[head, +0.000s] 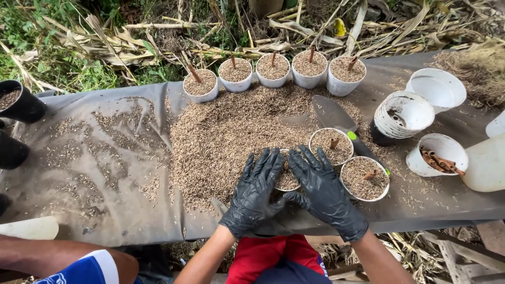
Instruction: Filling plastic cups with soil substrate and preparing them for plant cuttings at an outdoor workstation.
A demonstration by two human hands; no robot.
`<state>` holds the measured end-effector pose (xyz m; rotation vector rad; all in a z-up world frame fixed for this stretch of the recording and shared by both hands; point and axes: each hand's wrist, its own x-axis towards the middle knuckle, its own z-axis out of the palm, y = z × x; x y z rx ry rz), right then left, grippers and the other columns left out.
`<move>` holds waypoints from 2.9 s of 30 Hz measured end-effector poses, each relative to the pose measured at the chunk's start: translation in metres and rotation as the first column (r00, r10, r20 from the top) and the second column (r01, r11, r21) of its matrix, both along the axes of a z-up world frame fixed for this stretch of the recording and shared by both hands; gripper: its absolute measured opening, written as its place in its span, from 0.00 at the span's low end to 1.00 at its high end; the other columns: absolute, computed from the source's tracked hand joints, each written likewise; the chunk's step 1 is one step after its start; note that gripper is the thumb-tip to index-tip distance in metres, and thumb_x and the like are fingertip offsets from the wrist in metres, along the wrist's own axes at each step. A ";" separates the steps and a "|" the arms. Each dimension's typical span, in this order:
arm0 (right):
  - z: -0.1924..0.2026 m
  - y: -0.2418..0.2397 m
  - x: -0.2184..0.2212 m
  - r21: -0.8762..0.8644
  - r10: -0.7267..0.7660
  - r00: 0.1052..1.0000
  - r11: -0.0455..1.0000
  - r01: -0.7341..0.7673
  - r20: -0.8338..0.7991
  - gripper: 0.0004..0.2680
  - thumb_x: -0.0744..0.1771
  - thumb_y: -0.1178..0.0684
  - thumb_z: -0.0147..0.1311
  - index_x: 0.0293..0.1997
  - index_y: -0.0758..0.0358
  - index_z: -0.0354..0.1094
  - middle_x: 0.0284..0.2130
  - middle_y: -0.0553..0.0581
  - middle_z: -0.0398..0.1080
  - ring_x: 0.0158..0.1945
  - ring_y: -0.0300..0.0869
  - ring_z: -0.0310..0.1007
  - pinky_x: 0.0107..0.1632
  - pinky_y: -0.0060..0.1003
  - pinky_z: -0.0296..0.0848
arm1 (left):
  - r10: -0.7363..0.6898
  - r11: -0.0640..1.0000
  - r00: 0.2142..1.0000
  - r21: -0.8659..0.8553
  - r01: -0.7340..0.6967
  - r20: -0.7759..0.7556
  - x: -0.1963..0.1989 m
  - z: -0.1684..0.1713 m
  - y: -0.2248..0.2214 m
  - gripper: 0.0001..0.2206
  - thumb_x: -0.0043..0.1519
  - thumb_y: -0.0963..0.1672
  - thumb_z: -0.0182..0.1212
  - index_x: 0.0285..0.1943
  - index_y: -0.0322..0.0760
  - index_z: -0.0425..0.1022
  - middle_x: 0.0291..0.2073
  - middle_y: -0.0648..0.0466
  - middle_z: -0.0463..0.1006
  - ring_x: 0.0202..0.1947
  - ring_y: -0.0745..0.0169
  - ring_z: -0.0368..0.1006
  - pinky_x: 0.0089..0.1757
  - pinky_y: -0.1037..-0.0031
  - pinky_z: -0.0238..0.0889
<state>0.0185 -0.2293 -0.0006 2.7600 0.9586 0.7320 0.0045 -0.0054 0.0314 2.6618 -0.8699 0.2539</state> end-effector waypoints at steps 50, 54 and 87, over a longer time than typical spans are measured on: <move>0.052 0.019 -0.070 0.760 0.159 0.923 0.624 0.181 -0.350 0.24 0.70 0.43 0.46 0.75 0.64 0.50 0.70 0.68 0.58 0.73 0.58 0.58 0.72 0.52 0.58 | 0.154 0.823 0.984 -0.564 -0.076 0.092 0.001 -0.026 -0.024 0.48 0.55 0.56 0.72 0.78 0.29 0.50 0.72 0.37 0.62 0.71 0.37 0.62 0.66 0.51 0.56; 0.055 0.016 -0.066 0.743 0.168 0.949 0.663 0.093 -0.268 0.24 0.70 0.47 0.48 0.75 0.68 0.49 0.70 0.70 0.58 0.74 0.60 0.56 0.72 0.52 0.59 | 0.118 0.800 0.964 -0.598 0.051 0.240 0.004 -0.034 -0.023 0.49 0.57 0.55 0.72 0.79 0.26 0.45 0.74 0.35 0.59 0.73 0.37 0.60 0.69 0.53 0.57; 0.079 0.008 -0.053 0.586 0.294 0.904 0.808 -0.061 -0.311 0.30 0.71 0.29 0.25 0.79 0.60 0.42 0.76 0.60 0.50 0.79 0.56 0.45 0.77 0.55 0.42 | -0.014 0.782 0.982 -0.610 0.129 0.190 -0.027 -0.013 -0.012 0.46 0.59 0.58 0.65 0.78 0.27 0.49 0.71 0.34 0.63 0.68 0.35 0.65 0.63 0.50 0.64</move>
